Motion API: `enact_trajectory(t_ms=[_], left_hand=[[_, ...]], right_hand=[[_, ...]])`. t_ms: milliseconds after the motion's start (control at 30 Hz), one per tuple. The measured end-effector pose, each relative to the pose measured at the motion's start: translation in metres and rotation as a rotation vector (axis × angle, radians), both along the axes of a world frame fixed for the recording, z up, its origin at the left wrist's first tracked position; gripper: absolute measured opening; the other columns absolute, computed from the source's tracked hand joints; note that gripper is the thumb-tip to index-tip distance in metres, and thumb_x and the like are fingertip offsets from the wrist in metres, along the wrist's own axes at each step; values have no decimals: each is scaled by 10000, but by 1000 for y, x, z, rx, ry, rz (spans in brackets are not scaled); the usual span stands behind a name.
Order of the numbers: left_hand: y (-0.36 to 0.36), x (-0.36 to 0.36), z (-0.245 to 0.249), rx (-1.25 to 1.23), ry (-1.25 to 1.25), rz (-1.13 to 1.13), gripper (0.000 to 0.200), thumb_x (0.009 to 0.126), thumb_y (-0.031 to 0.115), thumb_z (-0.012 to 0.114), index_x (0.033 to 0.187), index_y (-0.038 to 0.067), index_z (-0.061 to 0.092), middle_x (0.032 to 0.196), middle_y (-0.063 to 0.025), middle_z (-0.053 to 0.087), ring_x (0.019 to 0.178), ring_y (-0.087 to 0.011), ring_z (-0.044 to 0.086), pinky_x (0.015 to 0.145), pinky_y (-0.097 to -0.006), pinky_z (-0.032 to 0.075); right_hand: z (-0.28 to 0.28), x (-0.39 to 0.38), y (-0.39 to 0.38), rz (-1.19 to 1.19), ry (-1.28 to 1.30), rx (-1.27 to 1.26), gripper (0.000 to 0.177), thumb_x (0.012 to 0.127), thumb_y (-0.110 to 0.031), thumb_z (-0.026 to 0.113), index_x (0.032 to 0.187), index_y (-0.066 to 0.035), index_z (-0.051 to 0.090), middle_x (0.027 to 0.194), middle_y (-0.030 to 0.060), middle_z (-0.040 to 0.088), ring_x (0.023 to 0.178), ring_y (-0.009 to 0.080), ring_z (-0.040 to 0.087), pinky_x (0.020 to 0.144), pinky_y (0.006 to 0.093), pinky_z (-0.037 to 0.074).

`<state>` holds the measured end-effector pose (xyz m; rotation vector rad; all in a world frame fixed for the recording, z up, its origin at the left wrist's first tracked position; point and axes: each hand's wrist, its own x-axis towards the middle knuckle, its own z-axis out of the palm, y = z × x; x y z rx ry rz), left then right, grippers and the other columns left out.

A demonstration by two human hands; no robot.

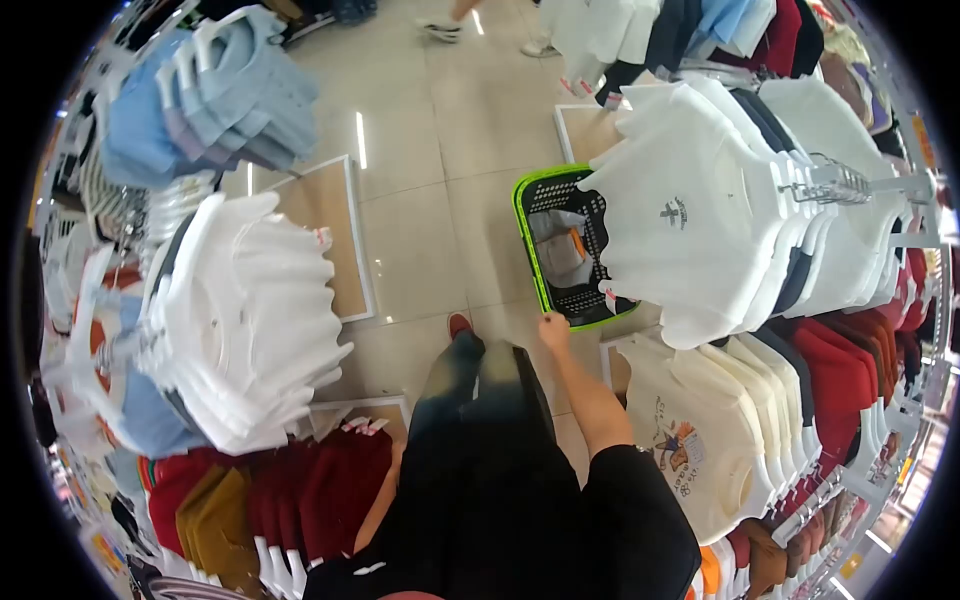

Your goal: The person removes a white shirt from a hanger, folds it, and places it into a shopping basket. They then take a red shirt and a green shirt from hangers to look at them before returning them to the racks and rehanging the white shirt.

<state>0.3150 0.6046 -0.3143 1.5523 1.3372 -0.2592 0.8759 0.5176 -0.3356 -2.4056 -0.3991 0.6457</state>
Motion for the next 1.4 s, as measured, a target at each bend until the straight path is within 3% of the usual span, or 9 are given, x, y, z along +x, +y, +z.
enact_trajectory(t_ms=[167,233,433,467,600,733,867,1167,1400], left_hand=[[10,30,12,-188,-37,410,347,960,239,608,1014,-89,705,881,-141,723,847,-194,655,788,-352,501],[5,30,-15,-130,49,468,328,946,235,617,1026,-66,718,909,-155,732,856,-197,663,796,-348,501],[61,217,7,-75,486,183,285,926,230,622,1030,-20,711,898,-194,701,846,-284,659,806,-346,497],[66,251,1,-38,403,215,267,920,228,612,920,-30,676,803,-202,667,804,-333,642,756,-384,497],[81,341,-46,52,296,44,301,923,232,593,776,-27,548,720,-212,597,712,-387,597,662,-472,448],[79,382,-71,36,423,29,316,933,248,597,759,-9,538,724,-220,593,700,-414,584,640,-476,438],[69,371,-96,34,454,59,333,947,263,594,751,0,538,713,-225,582,684,-421,581,625,-478,431],[75,386,-105,75,444,193,361,960,277,587,768,-28,603,655,-248,539,546,-353,538,571,-439,419],[68,368,-80,-16,429,184,323,941,298,608,818,1,632,726,-224,608,656,-365,596,631,-441,451]], right_hand=[[-83,81,30,-279,12,-3,245,834,-256,709,869,-17,750,721,127,713,654,254,684,627,400,536],[-126,109,34,-482,335,0,150,890,-157,670,911,-20,728,682,52,650,581,163,615,504,323,488],[-223,172,62,-556,528,-97,120,916,-112,627,966,-33,701,776,53,673,608,155,628,519,308,527],[-300,175,40,-411,372,-199,192,867,-142,690,1020,-26,705,853,81,723,723,215,687,649,364,575],[-363,209,55,-190,352,-284,444,780,-202,806,1146,0,659,1043,182,720,972,377,685,915,455,541],[-416,240,78,-164,329,-411,970,751,-355,870,1469,-2,321,1401,314,410,1212,472,533,1015,467,489],[-452,257,98,-137,291,-507,1100,718,-436,881,1492,20,246,1406,348,396,1216,468,541,1009,475,500],[-502,296,89,-14,139,-701,511,883,-257,681,1310,11,599,1155,287,670,1020,461,684,906,513,562],[-388,281,88,-307,-1,-507,395,822,-147,657,1197,-24,675,1069,295,699,999,469,676,889,518,543]])
